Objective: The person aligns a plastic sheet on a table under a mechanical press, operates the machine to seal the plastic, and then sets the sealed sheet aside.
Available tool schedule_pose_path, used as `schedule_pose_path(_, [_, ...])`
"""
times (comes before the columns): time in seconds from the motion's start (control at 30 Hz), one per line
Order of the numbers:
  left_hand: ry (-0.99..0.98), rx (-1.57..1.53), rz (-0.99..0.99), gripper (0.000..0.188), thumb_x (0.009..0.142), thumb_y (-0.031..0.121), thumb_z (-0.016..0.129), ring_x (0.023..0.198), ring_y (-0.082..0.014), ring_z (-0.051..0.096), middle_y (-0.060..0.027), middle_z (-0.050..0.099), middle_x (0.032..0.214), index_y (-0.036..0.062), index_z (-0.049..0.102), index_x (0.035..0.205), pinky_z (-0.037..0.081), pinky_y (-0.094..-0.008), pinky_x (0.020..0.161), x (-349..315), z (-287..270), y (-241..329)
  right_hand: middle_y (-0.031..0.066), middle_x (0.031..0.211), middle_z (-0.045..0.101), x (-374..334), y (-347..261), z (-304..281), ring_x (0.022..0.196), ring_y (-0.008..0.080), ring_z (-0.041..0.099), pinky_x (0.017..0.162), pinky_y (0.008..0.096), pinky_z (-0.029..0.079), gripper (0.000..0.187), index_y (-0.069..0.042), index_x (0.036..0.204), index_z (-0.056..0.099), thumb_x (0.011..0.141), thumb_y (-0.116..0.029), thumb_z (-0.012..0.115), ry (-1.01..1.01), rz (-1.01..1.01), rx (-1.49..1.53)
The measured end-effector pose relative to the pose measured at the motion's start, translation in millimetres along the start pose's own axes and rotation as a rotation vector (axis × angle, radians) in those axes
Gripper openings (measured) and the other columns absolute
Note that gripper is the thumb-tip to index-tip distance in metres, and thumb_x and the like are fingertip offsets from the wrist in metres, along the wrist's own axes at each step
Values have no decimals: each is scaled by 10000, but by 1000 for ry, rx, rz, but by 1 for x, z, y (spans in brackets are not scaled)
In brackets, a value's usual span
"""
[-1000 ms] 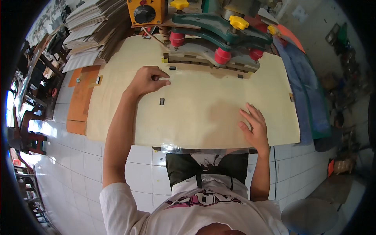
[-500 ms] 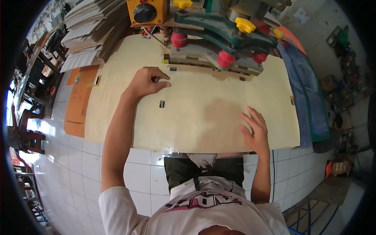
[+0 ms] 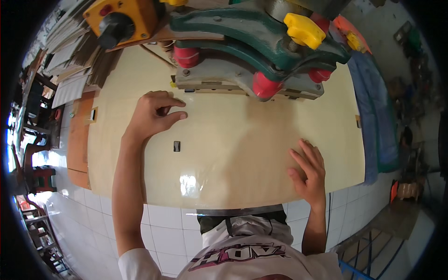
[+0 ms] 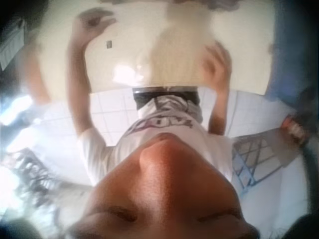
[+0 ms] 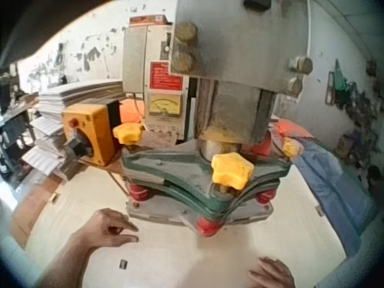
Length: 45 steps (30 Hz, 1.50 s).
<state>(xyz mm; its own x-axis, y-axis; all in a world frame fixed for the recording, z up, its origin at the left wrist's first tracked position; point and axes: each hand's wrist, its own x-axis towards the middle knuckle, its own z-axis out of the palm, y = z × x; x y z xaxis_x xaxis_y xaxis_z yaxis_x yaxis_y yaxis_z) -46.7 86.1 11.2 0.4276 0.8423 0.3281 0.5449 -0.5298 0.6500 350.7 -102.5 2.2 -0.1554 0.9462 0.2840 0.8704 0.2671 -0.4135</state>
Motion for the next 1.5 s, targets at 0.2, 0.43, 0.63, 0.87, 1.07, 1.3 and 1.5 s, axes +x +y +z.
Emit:
schedule_pose_path(0.2, [-1, 34, 16, 252, 650, 119, 862, 560, -171, 440, -38, 493, 598, 65, 770, 877, 369, -320, 559, 1, 3, -8, 154, 1472, 513, 5, -1, -2, 1346, 359, 490, 1121, 551, 326, 417, -104, 1243, 691, 870, -291, 704, -15, -4, 1])
schedule_pose_path(0.43, [-27, 37, 17, 280, 669, 145, 874, 578, -161, 455, -45, 523, 614, 43, 769, 908, 364, -314, 560, 1, 2, -11, 152, 1483, 504, 4, 0, 0, 1354, 353, 485, 1131, 547, 311, 415, -115, 1256, 685, 884, -299, 690, -23, -2, -17])
schedule_pose_path(0.63, [-30, 49, 33, 281, 679, 153, 870, 585, -162, 450, -45, 516, 622, 44, 772, 918, 361, -315, 560, 1, 1, -10, 158, 1484, 501, 3, 0, -1, 1359, 358, 480, 1136, 549, 306, 425, -114, 1275, 672, 897, -308, 679, -27, -3, -18])
schedule_pose_path(0.87, [-21, 20, -7, 269, 667, 123, 857, 578, -171, 437, -37, 480, 601, 75, 782, 920, 379, -320, 592, 0, 2, -7, 163, 1481, 501, 2, 0, -1, 1357, 361, 479, 1134, 558, 311, 417, -114, 1269, 676, 903, -313, 675, -19, -3, -15])
schedule_pose_path(1.07, [-16, 28, 2, 269, 662, 127, 861, 580, -178, 442, -37, 479, 596, 78, 784, 915, 384, -323, 601, 0, 2, -6, 154, 1480, 504, 2, -1, 0, 1364, 351, 477, 1134, 557, 315, 413, -116, 1262, 683, 889, -293, 691, -12, 7, 2])
schedule_pose_path(1.3, [-17, 42, 7, 270, 657, 135, 863, 574, -181, 443, -36, 478, 589, 75, 783, 907, 387, -325, 607, 1, 2, -6, 144, 1477, 511, 2, -3, 0, 1361, 344, 482, 1134, 556, 316, 419, -116, 1258, 687, 882, -300, 702, -8, 14, -3])
schedule_pose_path(1.5, [-17, 27, 6, 268, 658, 135, 861, 565, -180, 440, -34, 474, 586, 76, 783, 907, 386, -325, 602, 1, 1, -5, 144, 1477, 510, 3, -2, -1, 1359, 346, 482, 1133, 554, 316, 420, -117, 1260, 686, 893, -321, 694, -10, 19, 1])
